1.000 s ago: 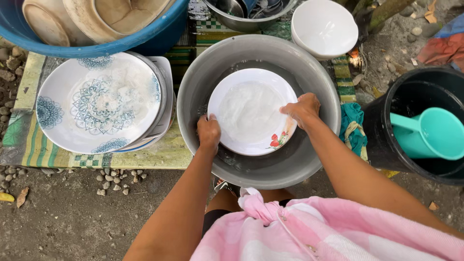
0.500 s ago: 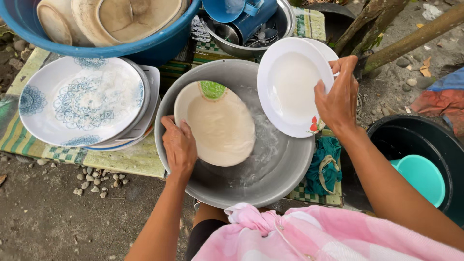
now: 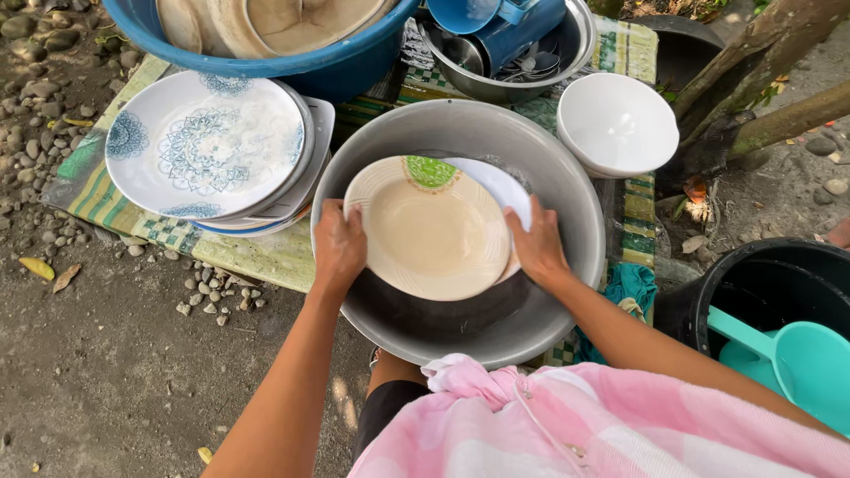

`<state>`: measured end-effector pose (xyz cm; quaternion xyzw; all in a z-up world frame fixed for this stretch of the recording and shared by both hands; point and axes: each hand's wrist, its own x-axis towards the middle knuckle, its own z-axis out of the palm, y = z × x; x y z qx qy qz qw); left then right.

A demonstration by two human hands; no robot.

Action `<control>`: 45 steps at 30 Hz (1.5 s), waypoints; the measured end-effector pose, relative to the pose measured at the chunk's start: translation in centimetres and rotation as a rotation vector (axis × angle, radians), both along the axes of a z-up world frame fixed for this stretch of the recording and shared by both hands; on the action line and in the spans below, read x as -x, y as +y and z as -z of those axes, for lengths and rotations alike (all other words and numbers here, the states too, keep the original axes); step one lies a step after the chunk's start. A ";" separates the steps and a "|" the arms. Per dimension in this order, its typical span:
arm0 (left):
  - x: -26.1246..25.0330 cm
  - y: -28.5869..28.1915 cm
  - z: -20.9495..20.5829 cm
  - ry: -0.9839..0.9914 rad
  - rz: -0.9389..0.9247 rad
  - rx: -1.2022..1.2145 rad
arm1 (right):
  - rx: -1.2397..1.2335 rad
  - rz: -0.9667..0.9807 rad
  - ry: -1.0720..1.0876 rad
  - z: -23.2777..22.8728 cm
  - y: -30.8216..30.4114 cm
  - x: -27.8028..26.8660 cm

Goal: The person washes and rinses dishes, bowls, and plates using a cloth, soapy water in one basin, and clear water in another basin.

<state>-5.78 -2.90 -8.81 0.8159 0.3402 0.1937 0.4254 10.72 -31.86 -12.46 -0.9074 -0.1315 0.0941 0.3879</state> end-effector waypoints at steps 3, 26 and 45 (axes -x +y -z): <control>-2.3 -0.2 5.1 0.122 0.093 -0.077 | 0.227 -0.164 -0.316 1.3 1.2 1.2; -1.7 -3.8 1.9 0.176 -0.087 0.276 | 0.073 0.045 -0.086 -10.4 1.9 -4.7; 2.2 -1.9 -8.2 -0.118 0.028 0.015 | -0.214 -0.030 -0.006 -5.4 -1.3 0.2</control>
